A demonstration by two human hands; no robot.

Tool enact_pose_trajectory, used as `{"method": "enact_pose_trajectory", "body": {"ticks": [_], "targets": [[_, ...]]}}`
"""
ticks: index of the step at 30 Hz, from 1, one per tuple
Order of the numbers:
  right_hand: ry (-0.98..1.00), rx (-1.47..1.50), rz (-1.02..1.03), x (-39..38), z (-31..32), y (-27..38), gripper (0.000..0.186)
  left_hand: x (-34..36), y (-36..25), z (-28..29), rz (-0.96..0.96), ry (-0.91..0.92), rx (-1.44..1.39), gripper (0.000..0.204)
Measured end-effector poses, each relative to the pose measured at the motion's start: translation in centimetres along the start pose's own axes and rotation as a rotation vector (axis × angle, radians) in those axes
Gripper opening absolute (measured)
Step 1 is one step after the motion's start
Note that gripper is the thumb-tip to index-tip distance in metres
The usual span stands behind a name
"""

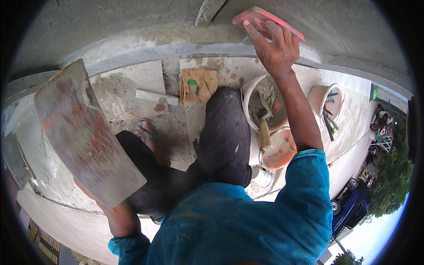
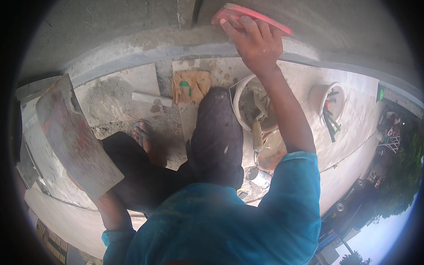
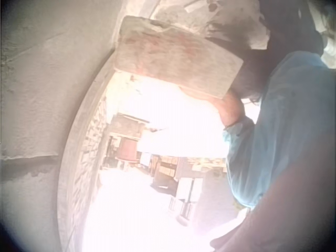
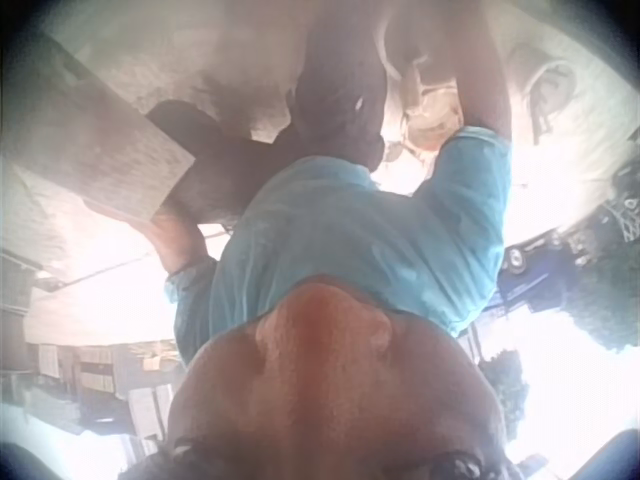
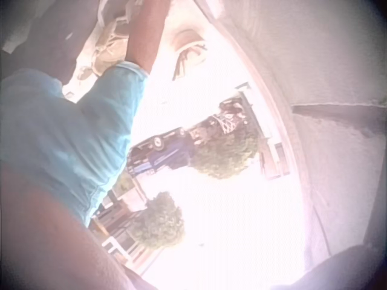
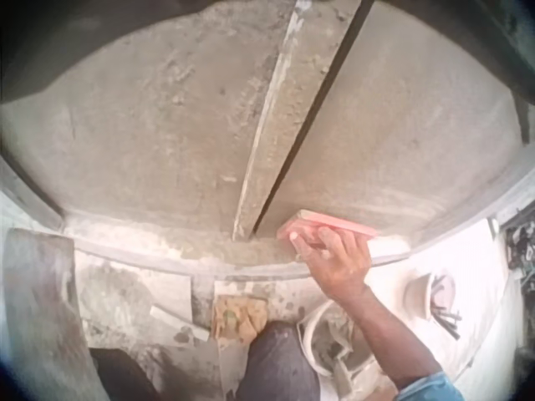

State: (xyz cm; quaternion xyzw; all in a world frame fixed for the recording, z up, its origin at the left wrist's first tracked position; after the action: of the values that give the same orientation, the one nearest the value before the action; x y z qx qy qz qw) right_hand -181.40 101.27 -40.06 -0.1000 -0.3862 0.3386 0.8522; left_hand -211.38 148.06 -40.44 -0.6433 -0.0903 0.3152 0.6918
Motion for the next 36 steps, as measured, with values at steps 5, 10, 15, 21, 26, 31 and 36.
{"method": "enact_pose_trajectory", "body": {"ticks": [5,10,15,21,26,31,36], "targets": [[0.069,0.052,0.036,2.0,0.0,2.0,0.057,-0.3,0.0,-0.1,0.008,0.008,-0.023,0.040],[0.084,0.060,0.099,2.1,-0.7,2.4,0.053,-0.5,0.1,-0.2,0.013,0.006,-0.037,0.040],[0.142,0.047,0.143,1.5,-1.6,3.1,0.049,-0.4,0.1,-0.1,0.021,0.008,-0.047,0.040],[0.136,0.011,0.115,1.7,-1.8,2.6,0.049,-0.2,0.1,-0.1,0.017,0.012,-0.056,0.040],[0.107,0.006,0.016,0.7,-0.9,1.2,0.052,-0.3,0.2,0.2,0.019,-0.001,-0.063,0.040],[0.133,0.054,0.046,0.3,-0.5,2.8,0.054,0.1,0.3,0.1,0.021,0.004,-0.073,0.040],[0.149,0.046,0.102,1.1,-1.8,3.4,0.051,0.1,0.2,0.0,0.018,0.009,-0.078,0.040]]}}
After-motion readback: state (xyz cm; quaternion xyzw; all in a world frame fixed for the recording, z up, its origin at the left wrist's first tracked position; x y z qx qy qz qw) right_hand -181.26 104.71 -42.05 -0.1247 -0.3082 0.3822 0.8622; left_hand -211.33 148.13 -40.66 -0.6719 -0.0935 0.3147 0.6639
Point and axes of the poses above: each hand's wrist, its own x-axis towards the middle knuckle, its own z-axis out of the back of the hand, y = z × x, the point moved 4 cm from there along x, towards the middle knuckle, and after that the axes turned 9 degrees about y, right-handed, at the moved point
